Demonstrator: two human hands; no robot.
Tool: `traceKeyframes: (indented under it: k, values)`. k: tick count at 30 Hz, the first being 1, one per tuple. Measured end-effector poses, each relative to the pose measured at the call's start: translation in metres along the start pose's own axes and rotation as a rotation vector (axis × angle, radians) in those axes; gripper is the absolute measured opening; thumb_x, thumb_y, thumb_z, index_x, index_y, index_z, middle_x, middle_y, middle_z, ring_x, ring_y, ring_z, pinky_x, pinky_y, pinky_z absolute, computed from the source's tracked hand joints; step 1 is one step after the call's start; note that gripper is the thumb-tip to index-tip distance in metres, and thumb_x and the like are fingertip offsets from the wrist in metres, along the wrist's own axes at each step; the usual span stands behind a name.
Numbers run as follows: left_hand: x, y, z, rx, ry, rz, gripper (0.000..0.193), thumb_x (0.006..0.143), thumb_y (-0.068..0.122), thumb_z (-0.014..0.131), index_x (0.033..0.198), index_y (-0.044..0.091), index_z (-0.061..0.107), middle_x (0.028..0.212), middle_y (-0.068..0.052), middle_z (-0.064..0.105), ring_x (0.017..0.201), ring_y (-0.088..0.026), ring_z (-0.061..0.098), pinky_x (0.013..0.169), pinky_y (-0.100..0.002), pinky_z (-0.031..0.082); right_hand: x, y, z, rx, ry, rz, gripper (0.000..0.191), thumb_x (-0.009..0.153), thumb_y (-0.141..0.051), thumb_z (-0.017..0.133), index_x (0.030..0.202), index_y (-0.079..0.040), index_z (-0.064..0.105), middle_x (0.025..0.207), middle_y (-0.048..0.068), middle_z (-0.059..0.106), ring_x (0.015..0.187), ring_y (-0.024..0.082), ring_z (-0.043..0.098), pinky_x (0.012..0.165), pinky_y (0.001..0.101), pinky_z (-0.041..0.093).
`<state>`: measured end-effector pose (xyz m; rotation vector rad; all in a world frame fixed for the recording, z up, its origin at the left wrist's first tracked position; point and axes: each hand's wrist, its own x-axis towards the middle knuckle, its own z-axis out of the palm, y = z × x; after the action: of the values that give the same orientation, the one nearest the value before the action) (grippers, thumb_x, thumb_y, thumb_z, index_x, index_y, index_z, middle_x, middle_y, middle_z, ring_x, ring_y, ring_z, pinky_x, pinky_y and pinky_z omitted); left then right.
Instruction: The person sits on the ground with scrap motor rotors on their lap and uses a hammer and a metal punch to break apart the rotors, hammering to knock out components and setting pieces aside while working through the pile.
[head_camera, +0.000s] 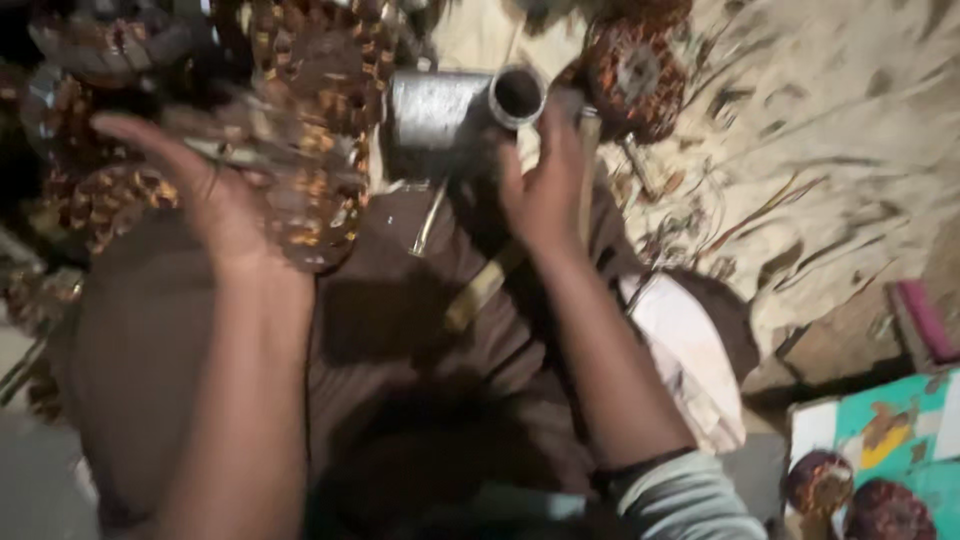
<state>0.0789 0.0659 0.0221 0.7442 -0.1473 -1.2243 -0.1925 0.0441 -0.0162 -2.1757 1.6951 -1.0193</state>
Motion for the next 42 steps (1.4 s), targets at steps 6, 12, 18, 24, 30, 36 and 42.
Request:
traceKeyframes:
  k: [6, 12, 18, 24, 30, 36, 42]
  values:
    - [0.004, -0.015, -0.002, -0.218, -0.016, -0.343, 0.050, 0.088, 0.061, 0.065, 0.083, 0.011, 0.062, 0.075, -0.004, 0.066, 0.084, -0.020, 0.068, 0.087, -0.047, 0.058, 0.004, 0.000, 0.001, 0.008, -0.040, 0.037, 0.056, 0.094, -0.013, 0.076, 0.142, 0.001, 0.050, 0.139, 0.025, 0.058, 0.132, 0.043, 0.055, 0.114, 0.0493, 0.043]
    - [0.000, -0.014, 0.011, -0.298, -0.037, -0.429, 0.060, 0.084, 0.068, 0.060, 0.089, 0.008, 0.060, 0.078, -0.006, 0.065, 0.077, -0.021, 0.066, 0.078, -0.042, 0.057, -0.008, -0.015, -0.022, 0.132, 0.138, 0.006, 0.058, 0.100, -0.014, 0.077, 0.145, 0.001, 0.044, 0.143, 0.023, 0.049, 0.134, 0.037, 0.053, 0.117, 0.0449, 0.044]
    - [-0.019, -0.030, 0.013, -0.255, 0.280, -0.362, 0.072, 0.079, 0.075, 0.054, 0.095, 0.004, 0.059, 0.081, -0.008, 0.065, 0.069, -0.022, 0.064, 0.070, -0.038, 0.056, -0.026, -0.084, -0.051, 0.393, -0.166, -0.221, 0.036, 0.108, -0.024, 0.065, 0.134, -0.002, 0.054, 0.132, 0.014, 0.063, 0.123, 0.025, 0.059, 0.108, 0.0381, 0.049]
    - [-0.075, -0.030, 0.041, 0.423, 0.000, 0.100, 0.037, 0.096, 0.040, 0.064, 0.097, 0.004, 0.055, 0.088, -0.005, 0.060, 0.076, -0.016, 0.055, 0.071, -0.030, 0.048, -0.042, -0.122, -0.048, 0.569, 0.171, 0.035, 0.067, 0.091, -0.039, 0.083, 0.134, -0.002, 0.047, 0.126, 0.011, 0.056, 0.108, 0.023, 0.058, 0.095, 0.0364, 0.049]
    - [-0.063, 0.000, 0.074, 0.587, -0.657, 0.391, 0.051, 0.091, 0.041, 0.085, 0.106, 0.004, 0.053, 0.106, -0.006, 0.056, 0.104, -0.012, 0.057, 0.076, -0.025, 0.044, -0.003, -0.072, -0.099, 1.164, 0.184, 0.457, 0.043, 0.108, -0.020, 0.069, 0.141, 0.006, 0.057, 0.117, 0.009, 0.067, 0.102, 0.015, 0.062, 0.096, 0.0299, 0.052]
    - [0.023, -0.046, 0.120, 1.268, -0.564, 0.456, 0.058, 0.104, 0.047, 0.076, 0.134, 0.001, 0.058, 0.132, -0.021, 0.061, 0.123, -0.035, 0.061, 0.100, -0.048, 0.049, 0.046, -0.045, -0.077, 0.101, 0.093, 0.150, 0.034, 0.114, -0.025, 0.048, 0.138, -0.003, 0.060, 0.136, 0.021, 0.062, 0.126, 0.033, 0.056, 0.110, 0.0403, 0.043]
    - [0.036, -0.090, 0.094, 0.775, -0.533, -0.082, 0.051, 0.100, 0.031, 0.069, 0.143, 0.006, 0.056, 0.132, -0.016, 0.070, 0.121, -0.031, 0.069, 0.102, -0.042, 0.053, 0.029, -0.014, -0.038, 0.461, 0.010, 0.451, 0.057, 0.113, -0.040, 0.038, 0.148, 0.003, 0.051, 0.149, 0.021, 0.058, 0.139, 0.028, 0.054, 0.119, 0.0374, 0.037]
